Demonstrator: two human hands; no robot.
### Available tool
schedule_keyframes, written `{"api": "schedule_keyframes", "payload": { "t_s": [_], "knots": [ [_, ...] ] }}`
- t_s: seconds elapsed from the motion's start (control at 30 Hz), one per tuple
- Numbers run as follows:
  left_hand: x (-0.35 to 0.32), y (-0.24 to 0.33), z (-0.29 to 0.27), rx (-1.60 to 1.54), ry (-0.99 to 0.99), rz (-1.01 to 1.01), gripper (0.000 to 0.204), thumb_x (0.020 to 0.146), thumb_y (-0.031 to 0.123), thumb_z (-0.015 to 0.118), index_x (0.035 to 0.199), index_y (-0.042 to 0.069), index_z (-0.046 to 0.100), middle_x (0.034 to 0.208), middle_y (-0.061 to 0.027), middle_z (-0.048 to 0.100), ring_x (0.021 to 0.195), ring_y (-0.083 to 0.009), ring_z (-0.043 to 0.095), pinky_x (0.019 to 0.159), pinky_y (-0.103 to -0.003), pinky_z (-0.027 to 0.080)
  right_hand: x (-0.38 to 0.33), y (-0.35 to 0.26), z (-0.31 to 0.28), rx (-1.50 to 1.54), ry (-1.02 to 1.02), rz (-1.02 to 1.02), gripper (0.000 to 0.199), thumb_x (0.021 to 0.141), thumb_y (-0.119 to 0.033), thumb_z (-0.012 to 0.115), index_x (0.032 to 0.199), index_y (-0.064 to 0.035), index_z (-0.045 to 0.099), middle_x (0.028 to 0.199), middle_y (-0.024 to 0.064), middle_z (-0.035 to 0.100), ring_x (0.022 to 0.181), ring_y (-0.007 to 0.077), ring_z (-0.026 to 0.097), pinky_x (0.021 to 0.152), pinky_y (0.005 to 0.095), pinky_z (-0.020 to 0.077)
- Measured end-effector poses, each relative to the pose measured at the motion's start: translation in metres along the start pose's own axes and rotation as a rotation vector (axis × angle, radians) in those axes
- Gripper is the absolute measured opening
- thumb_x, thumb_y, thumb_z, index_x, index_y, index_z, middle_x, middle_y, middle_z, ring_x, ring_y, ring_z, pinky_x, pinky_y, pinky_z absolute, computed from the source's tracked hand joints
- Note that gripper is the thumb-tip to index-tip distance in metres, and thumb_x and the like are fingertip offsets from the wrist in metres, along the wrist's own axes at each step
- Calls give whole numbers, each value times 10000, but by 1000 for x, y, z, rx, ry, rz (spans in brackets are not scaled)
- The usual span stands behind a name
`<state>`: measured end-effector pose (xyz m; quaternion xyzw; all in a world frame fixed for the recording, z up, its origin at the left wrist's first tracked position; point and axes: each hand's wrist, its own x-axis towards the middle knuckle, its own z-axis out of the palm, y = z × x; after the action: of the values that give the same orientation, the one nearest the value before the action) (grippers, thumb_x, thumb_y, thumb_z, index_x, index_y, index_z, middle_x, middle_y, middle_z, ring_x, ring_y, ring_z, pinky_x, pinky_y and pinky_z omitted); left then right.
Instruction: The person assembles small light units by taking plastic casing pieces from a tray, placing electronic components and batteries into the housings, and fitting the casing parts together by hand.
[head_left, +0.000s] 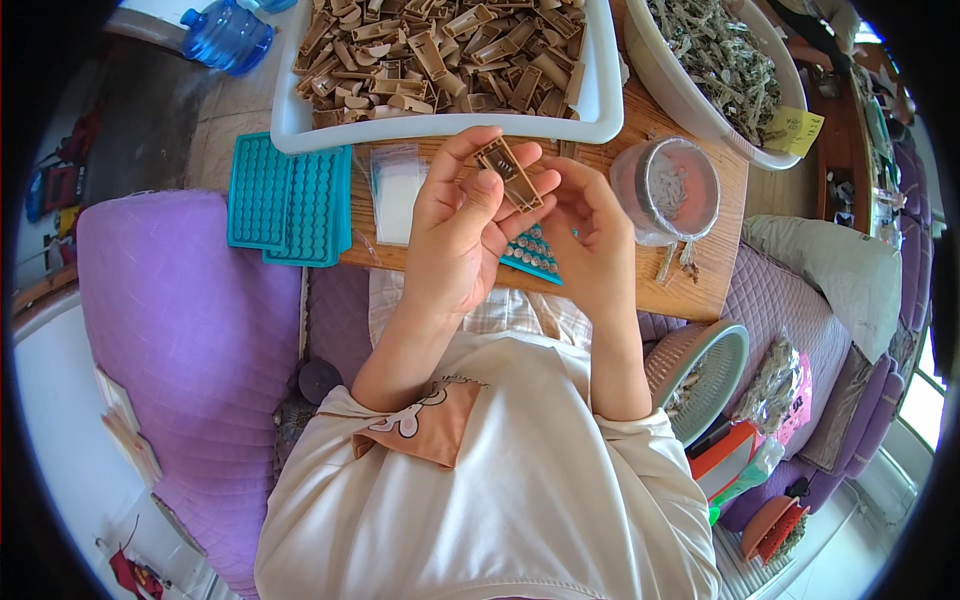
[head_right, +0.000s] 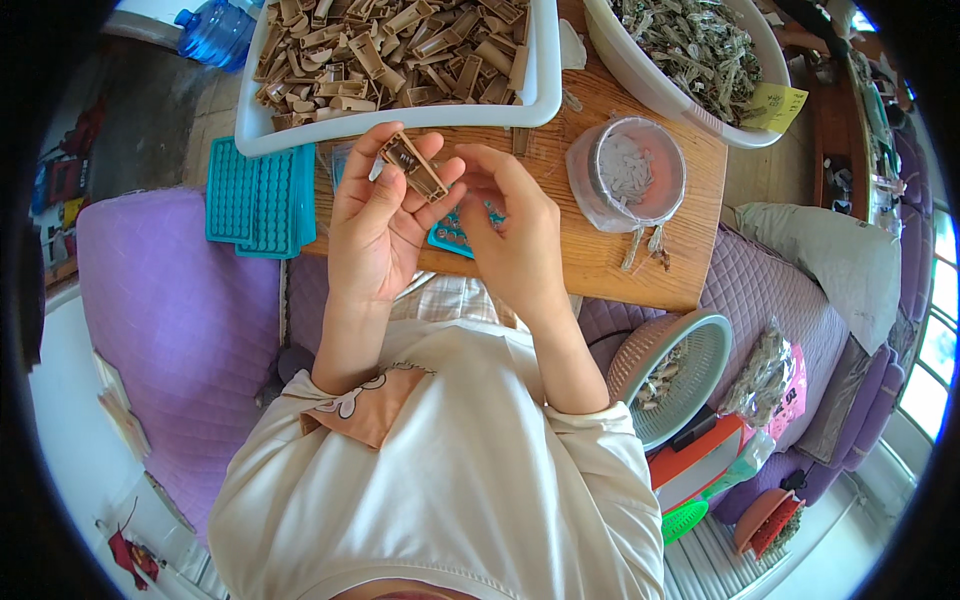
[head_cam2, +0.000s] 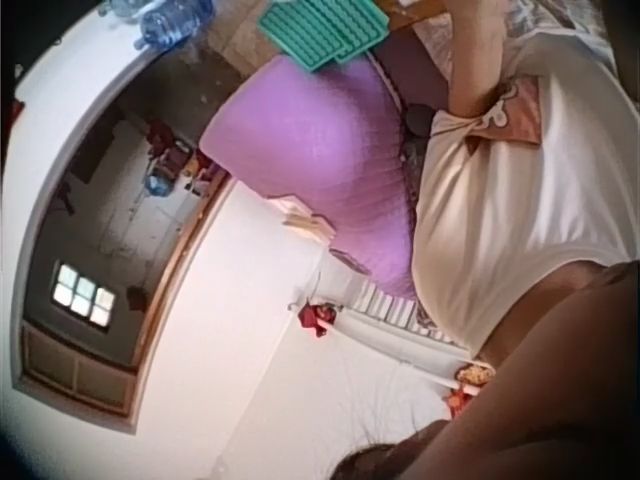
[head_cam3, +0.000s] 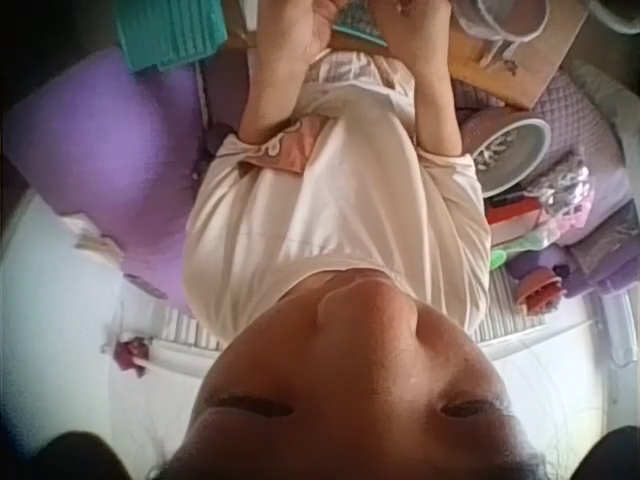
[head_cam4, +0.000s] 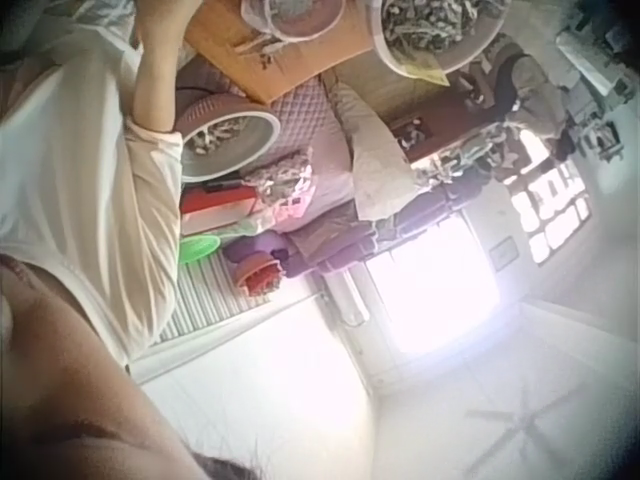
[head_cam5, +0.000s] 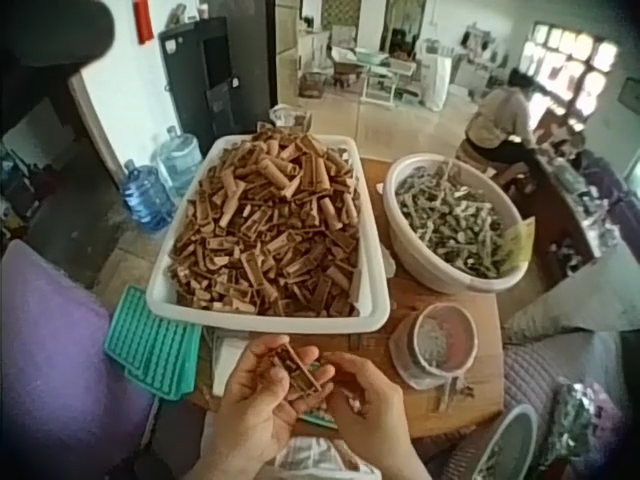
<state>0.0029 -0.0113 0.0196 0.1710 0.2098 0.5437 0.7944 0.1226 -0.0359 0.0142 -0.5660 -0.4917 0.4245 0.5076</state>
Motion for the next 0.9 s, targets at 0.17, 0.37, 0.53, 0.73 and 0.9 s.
{"api": "schedule_keyframes", "payload": {
  "t_s": [0.17, 0.37, 0.53, 0.73, 0.9],
  "knots": [
    [-1, -8, -1, 274, 5, 109, 315, 850, 101, 472, 1149, 36, 399, 1082, -147, 518, 972, -256, 540, 787, -327, 481, 3, -10, 2, 152, 29, -85, 343, 685, 72, 511, 1023, 13, 491, 877, 105, 578, 757, 133, 577, 723, 260, 470],
    [-3, -23, 2, 654, 11, 230, 288, 842, 43, 482, 1127, 8, 463, 966, -56, 546, 853, -86, 518, 755, -203, 420, 12, -7, 2, -79, 48, -4, 290, 684, 50, 523, 969, 9, 495, 839, 75, 588, 720, 127, 580, 648, 266, 485],
    [3, -22, -7, 631, -4, 47, 303, 840, 71, 500, 1132, -2, 461, 947, -58, 558, 824, -90, 534, 748, -212, 430, 17, 4, -29, -7, -162, 81, 304, 704, 33, 554, 1000, -5, 496, 824, 82, 588, 706, 136, 581, 648, 249, 476],
    [5, -8, -23, 374, 22, -123, 357, 825, 102, 524, 1154, -1, 429, 960, -121, 573, 820, -188, 595, 719, -292, 518, -6, 41, -64, -463, -91, 204, 348, 707, 9, 597, 1035, -32, 492, 797, 80, 592, 764, 132, 574, 641, 240, 457],
    [1, -10, -32, 354, -20, -196, 384, 811, 123, 549, 1155, -1, 431, 956, -118, 575, 806, -186, 598, 713, -291, 519, -27, 72, -51, -784, -23, -70, 282, 678, -8, 594, 949, -54, 529, 796, 98, 592, 738, 252, 567, 603, 329, 460]
  ]
}}
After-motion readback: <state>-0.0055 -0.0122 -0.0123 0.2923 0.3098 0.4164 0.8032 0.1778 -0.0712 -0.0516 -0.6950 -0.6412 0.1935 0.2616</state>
